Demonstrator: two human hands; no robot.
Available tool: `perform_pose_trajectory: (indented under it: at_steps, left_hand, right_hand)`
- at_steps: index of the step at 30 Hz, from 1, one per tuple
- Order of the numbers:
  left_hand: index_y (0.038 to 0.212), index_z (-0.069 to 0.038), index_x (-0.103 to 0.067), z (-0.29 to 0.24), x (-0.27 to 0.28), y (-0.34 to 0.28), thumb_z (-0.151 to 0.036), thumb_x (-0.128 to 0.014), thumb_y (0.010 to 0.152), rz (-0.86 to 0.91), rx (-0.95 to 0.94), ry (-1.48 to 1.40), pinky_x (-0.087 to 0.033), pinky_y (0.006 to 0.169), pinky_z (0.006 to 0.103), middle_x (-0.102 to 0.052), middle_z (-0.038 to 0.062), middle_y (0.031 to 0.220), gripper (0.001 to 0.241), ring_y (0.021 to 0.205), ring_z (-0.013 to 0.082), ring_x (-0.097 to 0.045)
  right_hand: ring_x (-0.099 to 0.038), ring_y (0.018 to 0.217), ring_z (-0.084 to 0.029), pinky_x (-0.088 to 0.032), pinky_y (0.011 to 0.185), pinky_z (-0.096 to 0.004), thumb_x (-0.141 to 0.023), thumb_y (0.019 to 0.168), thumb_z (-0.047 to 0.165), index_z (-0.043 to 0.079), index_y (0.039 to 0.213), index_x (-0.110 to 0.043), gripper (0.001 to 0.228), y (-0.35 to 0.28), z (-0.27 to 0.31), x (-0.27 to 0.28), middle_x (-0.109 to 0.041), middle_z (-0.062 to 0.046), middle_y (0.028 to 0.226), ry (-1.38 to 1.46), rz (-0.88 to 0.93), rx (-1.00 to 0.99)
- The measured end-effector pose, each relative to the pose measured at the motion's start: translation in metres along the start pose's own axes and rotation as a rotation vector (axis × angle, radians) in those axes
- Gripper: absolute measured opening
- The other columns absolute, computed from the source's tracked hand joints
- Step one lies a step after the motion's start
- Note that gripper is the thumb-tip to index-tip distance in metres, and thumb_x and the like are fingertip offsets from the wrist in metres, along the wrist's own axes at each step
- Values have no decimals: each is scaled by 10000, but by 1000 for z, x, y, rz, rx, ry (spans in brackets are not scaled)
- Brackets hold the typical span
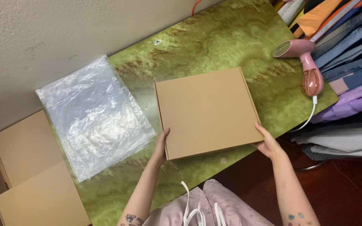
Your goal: The person unpacks a gray shirt from a plastic bag inside a cardboard box, hangs it on a green hanger, and places it on a clothing rack. They then repeat the process with a pink shirt, unpacking it from a box and hanging it on a metal hanger. The person closes the empty boxes and stacks them.
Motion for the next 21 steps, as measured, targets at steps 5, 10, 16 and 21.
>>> perform_pose_trajectory:
  at_steps: [5,10,16,21]
  left_hand:
    - [1512,-118,-109,-35,-52,-13,-804,-488,694,-11,94,246,-165,1137,557,-133,244,1531,1133,1398,426,-186]
    - [1511,-152,-134,28,-37,14,-592,-680,703,-66,63,145,-182,1105,586,-103,238,1530,1070,1387,444,-184]
    - [1445,-32,-280,102,-56,-6,-59,-756,734,-145,-135,-264,-381,1027,482,-266,265,1369,856,1212,436,-434]
    - [1303,47,-434,173,-57,22,-286,-779,786,-278,-183,-320,-469,941,449,-509,305,1200,705,1012,362,-594]
  right_hand:
    - [-441,1226,-307,-306,1064,-526,-601,868,195,62,1317,-453,491,90,0,59,-479,-153,1294,97,137,210]
    - [-491,1168,-287,-290,1065,-566,-660,869,197,88,1222,-546,387,111,17,84,-562,-119,1174,-16,174,267]
    - [-390,1244,-434,-327,1037,-578,-696,826,236,60,1355,-434,617,100,57,88,-393,-219,1313,-196,247,194]
    - [-323,1268,-510,-296,1044,-595,-698,828,290,42,1405,-348,719,110,67,103,-283,-274,1363,-276,304,131]
Point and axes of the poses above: each hand's wrist, its own y-axis towards the middle knuckle, its own x-axis out of the back of the hand, z = x × y, the point moved 4 cm from there along y, towards the middle knuckle
